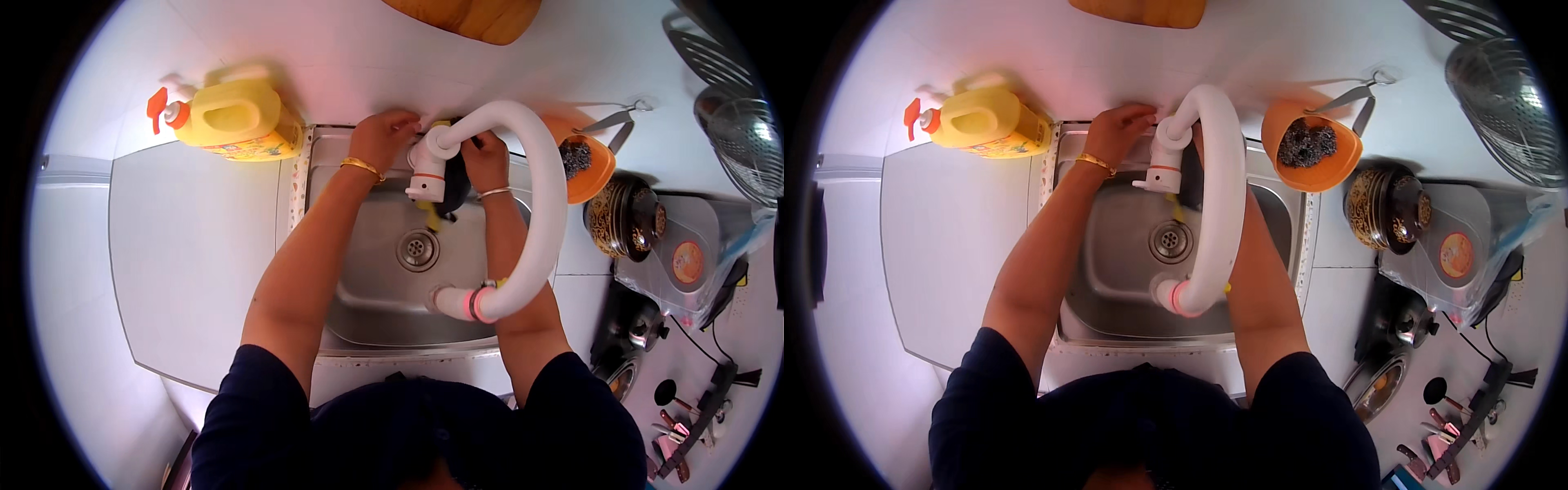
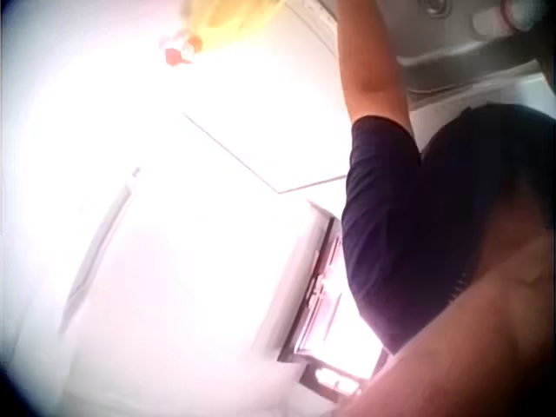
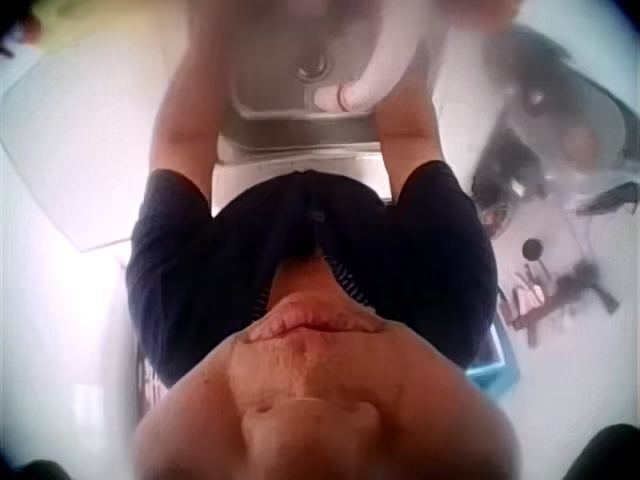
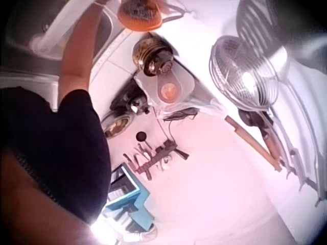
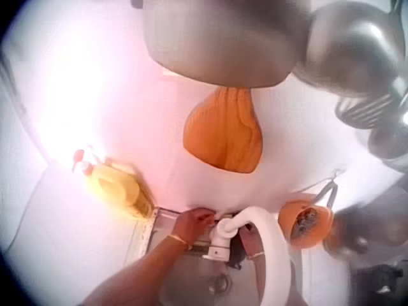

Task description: The person picks up two eggplants and then moves to a sink to wash their hands and scrub a yellow cleaning cloth and a black cloth. They then use the yellow cloth to wipe the edges of the sink and the countertop.

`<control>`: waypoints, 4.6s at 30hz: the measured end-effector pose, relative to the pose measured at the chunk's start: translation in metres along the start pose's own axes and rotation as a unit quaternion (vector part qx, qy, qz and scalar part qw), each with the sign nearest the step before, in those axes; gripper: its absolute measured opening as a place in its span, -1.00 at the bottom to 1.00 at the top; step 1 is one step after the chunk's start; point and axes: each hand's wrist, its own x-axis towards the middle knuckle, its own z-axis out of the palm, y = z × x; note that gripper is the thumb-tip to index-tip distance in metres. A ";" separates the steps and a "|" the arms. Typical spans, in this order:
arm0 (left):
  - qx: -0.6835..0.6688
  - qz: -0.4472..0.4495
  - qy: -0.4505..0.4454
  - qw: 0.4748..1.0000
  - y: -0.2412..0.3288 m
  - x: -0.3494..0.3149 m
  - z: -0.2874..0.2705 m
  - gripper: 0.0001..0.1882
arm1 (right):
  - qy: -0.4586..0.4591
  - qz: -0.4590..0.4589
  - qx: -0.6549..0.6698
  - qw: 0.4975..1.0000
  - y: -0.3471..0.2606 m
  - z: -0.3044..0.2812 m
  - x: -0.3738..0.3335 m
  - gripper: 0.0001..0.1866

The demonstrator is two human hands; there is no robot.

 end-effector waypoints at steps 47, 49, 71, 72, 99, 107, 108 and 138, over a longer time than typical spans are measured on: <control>0.298 0.125 0.260 0.910 -0.070 -0.020 -0.017 -0.73 | 0.109 -0.126 -0.169 0.971 0.060 0.044 -0.012 -0.67; 0.312 0.193 0.200 0.908 -0.073 -0.019 0.001 -0.72 | 0.075 -0.129 -0.160 0.976 0.058 0.032 -0.014 -0.67; 0.369 0.097 0.182 0.906 -0.066 -0.063 -0.035 -0.63 | 0.026 -0.073 -0.156 0.985 0.042 0.041 -0.026 -0.59; 0.375 0.098 0.188 0.903 -0.062 -0.079 -0.040 -0.63 | 0.023 -0.071 -0.117 0.990 0.030 0.039 -0.029 -0.60; -0.328 0.062 -0.144 0.931 0.166 -0.331 -0.132 -0.69 | -0.369 0.045 0.275 0.886 -0.200 -0.081 -0.284 -0.26; -0.254 0.156 -0.161 0.941 0.247 -0.343 -0.175 -0.63 | -0.306 -0.044 0.197 0.931 -0.257 -0.135 -0.297 -0.62; -0.232 0.169 -0.168 0.943 0.256 -0.347 -0.179 -0.63 | -0.320 -0.031 0.207 0.924 -0.259 -0.146 -0.298 -0.65; 0.072 0.289 -0.151 0.943 0.287 -0.396 -0.031 -0.35 | -0.124 -0.138 0.279 0.942 -0.250 -0.251 -0.335 -0.66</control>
